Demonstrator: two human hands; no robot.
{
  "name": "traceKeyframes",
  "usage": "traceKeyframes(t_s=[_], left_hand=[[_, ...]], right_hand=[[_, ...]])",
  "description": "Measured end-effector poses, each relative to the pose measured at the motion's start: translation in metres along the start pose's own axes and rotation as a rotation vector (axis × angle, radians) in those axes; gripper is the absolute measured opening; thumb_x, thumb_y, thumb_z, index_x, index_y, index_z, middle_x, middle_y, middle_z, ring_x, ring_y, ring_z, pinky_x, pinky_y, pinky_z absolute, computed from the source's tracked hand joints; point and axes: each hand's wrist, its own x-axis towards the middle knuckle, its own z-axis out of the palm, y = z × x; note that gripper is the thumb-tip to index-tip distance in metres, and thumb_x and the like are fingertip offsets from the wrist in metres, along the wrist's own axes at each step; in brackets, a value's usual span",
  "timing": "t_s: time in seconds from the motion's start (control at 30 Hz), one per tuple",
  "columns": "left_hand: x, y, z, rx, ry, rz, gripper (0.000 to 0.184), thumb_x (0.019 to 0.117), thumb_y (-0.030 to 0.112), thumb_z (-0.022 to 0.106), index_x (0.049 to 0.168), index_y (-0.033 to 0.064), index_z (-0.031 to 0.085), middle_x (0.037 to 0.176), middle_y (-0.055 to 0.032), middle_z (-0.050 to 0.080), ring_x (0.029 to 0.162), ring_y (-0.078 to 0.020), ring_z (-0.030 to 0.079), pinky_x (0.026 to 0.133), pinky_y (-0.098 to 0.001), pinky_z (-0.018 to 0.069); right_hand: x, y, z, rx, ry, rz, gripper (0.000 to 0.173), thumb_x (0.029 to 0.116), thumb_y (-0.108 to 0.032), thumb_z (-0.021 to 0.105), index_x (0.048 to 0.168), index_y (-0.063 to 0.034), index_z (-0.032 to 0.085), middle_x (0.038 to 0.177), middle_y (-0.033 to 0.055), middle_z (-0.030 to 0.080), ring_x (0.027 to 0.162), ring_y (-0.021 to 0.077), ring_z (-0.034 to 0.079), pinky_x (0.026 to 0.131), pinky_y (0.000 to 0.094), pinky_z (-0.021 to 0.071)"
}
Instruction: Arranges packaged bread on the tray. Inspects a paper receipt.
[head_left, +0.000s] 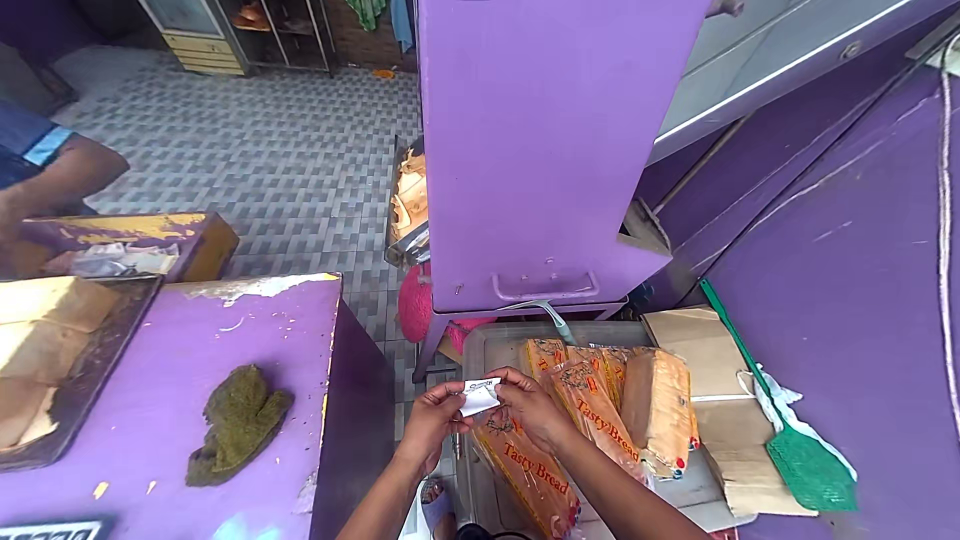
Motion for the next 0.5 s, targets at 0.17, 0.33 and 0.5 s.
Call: traceKeyframes(t_s=[0.17,0.33,0.5], left_hand=[[0.006,-0.002,-0.001,-0.072,0.02,-0.045,0.012,0.1025,-0.003,0.052,0.108,-0.0046,0.063,0.082,-0.0106,0.069,0.062,-0.0145,0.067,0.058,-0.0272,0.059],[0.005,-0.005,-0.004,-0.06,-0.026,-0.033,0.022,0.1097,0.011,0.044,0.111,-0.003,0.06,0.08,-0.0097,0.071,0.065,-0.0152,0.07,0.061,-0.0272,0.0595],[0.005,-0.012,-0.018,0.172,-0.163,0.159,0.038,0.0983,0.015,0.058,0.131,-0.0032,0.054,0.114,-0.0086,0.063,0.093,-0.0145,0.067,0.083,-0.0304,0.0582]], right_hand=[[-0.001,0.004,0.0,-0.123,-0.134,-0.106,0.052,0.091,-0.001,0.062,0.139,-0.0003,0.043,0.12,0.0109,0.063,0.103,0.0154,0.067,0.09,0.0318,0.0565],[0.007,0.008,0.008,-0.272,0.054,-0.108,0.016,0.0975,-0.003,0.063,0.113,0.0014,0.061,0.091,0.006,0.069,0.079,0.0105,0.068,0.076,0.0263,0.0577],[0.008,0.009,0.007,-0.198,0.054,-0.054,0.013,0.098,-0.001,0.061,0.111,0.0018,0.06,0.089,0.0056,0.069,0.073,0.0106,0.068,0.069,0.0254,0.0582]])
